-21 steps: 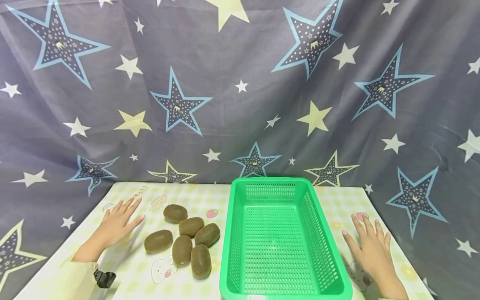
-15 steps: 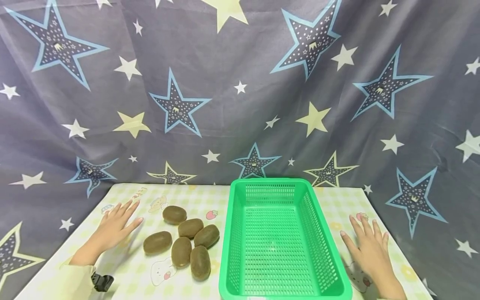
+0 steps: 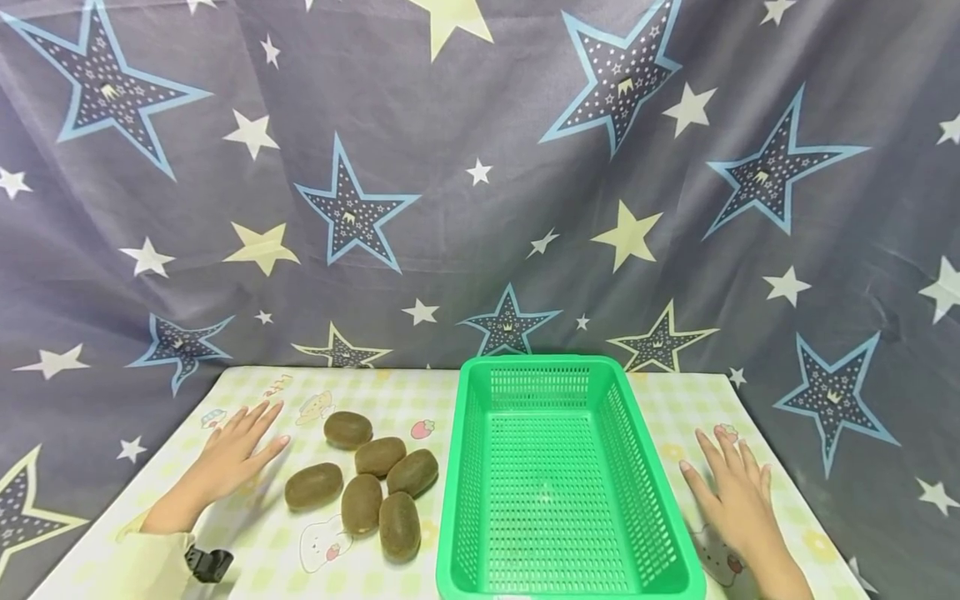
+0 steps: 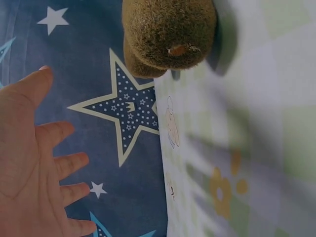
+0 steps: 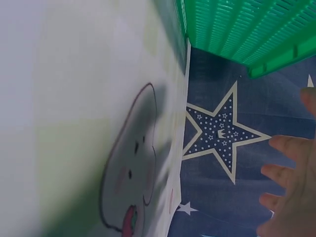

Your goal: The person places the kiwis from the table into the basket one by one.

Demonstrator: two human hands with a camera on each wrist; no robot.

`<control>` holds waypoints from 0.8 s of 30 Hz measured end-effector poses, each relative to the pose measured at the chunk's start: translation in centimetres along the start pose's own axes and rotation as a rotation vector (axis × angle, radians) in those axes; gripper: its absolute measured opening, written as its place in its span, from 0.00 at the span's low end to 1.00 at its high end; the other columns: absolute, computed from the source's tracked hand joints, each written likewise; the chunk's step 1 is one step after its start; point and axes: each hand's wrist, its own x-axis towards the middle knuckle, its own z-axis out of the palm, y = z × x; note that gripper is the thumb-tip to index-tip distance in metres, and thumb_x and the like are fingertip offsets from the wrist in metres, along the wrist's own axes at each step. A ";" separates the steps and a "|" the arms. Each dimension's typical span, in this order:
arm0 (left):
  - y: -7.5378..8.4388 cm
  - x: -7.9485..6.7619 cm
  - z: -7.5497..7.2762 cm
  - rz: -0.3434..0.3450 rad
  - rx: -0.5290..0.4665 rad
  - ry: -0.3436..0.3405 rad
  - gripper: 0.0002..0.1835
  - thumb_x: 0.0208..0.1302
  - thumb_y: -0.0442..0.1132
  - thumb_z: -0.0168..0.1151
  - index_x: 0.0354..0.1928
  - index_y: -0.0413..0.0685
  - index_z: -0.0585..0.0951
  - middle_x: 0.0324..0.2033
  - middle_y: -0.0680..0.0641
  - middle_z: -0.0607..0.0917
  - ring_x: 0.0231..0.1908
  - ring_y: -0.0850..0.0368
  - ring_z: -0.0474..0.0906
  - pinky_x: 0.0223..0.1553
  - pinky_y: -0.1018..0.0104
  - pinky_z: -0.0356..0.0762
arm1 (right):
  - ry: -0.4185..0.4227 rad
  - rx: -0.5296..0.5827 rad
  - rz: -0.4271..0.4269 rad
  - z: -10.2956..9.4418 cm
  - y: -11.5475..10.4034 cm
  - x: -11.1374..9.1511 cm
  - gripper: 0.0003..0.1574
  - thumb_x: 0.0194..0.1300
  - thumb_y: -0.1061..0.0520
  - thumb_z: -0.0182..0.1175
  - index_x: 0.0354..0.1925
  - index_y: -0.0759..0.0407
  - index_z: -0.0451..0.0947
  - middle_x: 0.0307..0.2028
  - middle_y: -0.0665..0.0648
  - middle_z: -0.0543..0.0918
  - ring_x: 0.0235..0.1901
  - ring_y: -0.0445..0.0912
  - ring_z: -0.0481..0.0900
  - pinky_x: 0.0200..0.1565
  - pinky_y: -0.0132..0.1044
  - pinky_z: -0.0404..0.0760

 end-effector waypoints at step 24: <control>0.3 -0.8 1.1 0.130 -0.097 0.038 0.40 0.64 0.56 0.57 0.73 0.51 0.56 0.67 0.32 0.60 0.64 0.27 0.54 0.58 0.30 0.50 | -0.015 0.257 -0.062 0.0 -2.1 1.1 0.32 0.73 0.55 0.45 0.69 0.69 0.55 0.65 0.80 0.54 0.61 0.78 0.49 0.55 0.75 0.42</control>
